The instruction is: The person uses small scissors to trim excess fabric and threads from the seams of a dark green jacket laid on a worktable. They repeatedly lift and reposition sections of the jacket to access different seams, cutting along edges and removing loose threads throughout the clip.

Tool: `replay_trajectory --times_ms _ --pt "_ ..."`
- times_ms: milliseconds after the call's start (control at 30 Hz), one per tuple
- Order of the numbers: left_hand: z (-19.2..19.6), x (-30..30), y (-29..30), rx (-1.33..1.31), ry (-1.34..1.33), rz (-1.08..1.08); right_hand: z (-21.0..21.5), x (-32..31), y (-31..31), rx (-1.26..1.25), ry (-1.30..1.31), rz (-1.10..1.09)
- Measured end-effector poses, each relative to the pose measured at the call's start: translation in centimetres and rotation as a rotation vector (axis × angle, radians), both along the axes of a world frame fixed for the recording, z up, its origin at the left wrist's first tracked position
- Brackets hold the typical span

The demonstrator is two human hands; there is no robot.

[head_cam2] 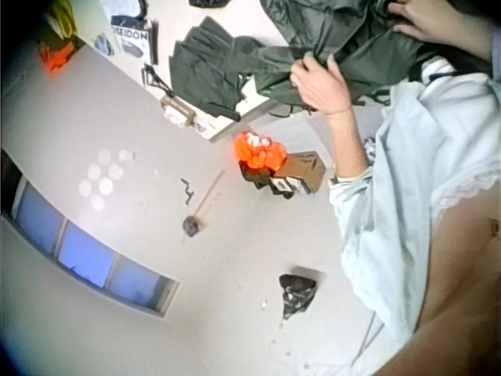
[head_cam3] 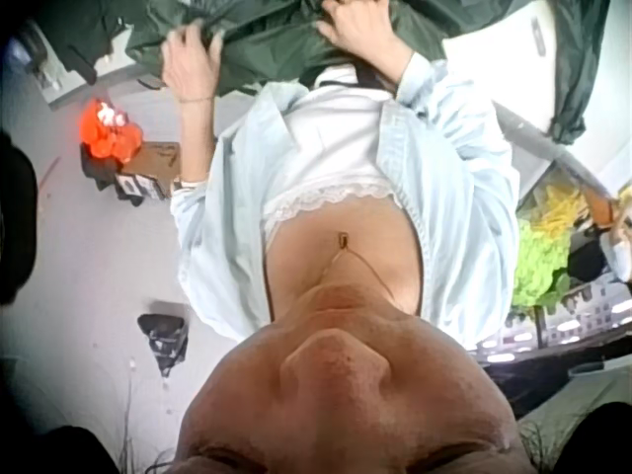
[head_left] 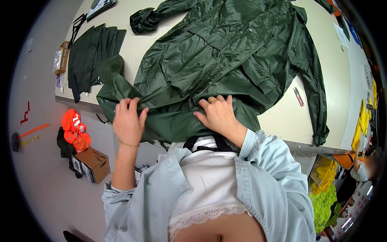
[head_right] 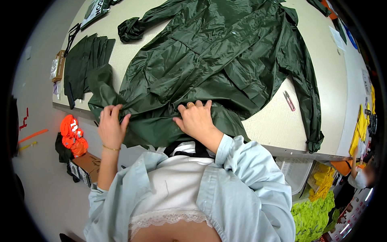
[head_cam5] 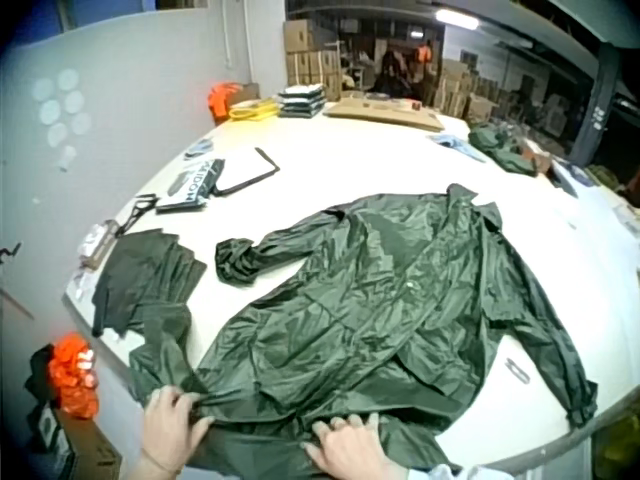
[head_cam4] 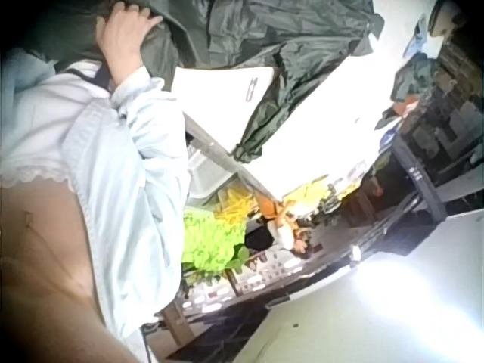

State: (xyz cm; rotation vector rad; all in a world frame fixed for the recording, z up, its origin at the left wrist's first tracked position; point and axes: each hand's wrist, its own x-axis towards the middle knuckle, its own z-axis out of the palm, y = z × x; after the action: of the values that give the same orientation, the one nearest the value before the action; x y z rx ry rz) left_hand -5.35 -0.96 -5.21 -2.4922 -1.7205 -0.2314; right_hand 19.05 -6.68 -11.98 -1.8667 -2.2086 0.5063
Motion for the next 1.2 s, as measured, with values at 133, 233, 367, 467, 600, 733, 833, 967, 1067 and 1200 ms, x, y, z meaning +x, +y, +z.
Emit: replay_trajectory --times_ms 133,233,367,467,600,733,833,967,1067,1200 --pt "-2.4 1.7 -4.7 -0.563 -0.797 0.337 0.6 -0.4 -0.7 0.141 0.309 -0.07" --pt "-3.7 5.7 -4.1 -1.052 -1.601 0.617 1.6 -0.1 -1.6 0.088 0.578 -0.165" --pt "-5.7 8.3 -1.2 -1.125 -1.75 0.575 4.4 0.0 -2.6 -0.154 0.683 -0.381" --pt "-5.6 8.9 -1.2 -1.249 -1.851 0.53 4.2 0.1 -3.2 -0.114 0.754 -0.472" --pt "-3.6 10.2 -4.1 -0.908 -1.837 0.189 4.5 -0.2 -4.6 0.07 0.695 -0.467" --pt "-4.4 10.5 -5.1 -0.695 -1.581 -0.011 6.1 -1.1 -4.7 0.186 0.647 -0.503" --pt "-4.8 10.8 -5.6 -0.63 -1.525 -0.067 5.6 -1.6 -5.0 0.192 0.734 -0.622" --pt "-5.3 11.2 -6.2 -0.542 -1.44 -0.071 4.8 -2.3 -5.1 0.341 0.7 -0.591" --pt "-5.2 11.4 -6.3 -0.488 -1.387 -0.075 4.3 -2.4 -5.0 0.434 0.626 -0.516" --pt "-5.2 11.5 -6.4 -0.344 -1.249 -0.112 4.2 -2.3 -4.9 0.473 0.53 -0.441"
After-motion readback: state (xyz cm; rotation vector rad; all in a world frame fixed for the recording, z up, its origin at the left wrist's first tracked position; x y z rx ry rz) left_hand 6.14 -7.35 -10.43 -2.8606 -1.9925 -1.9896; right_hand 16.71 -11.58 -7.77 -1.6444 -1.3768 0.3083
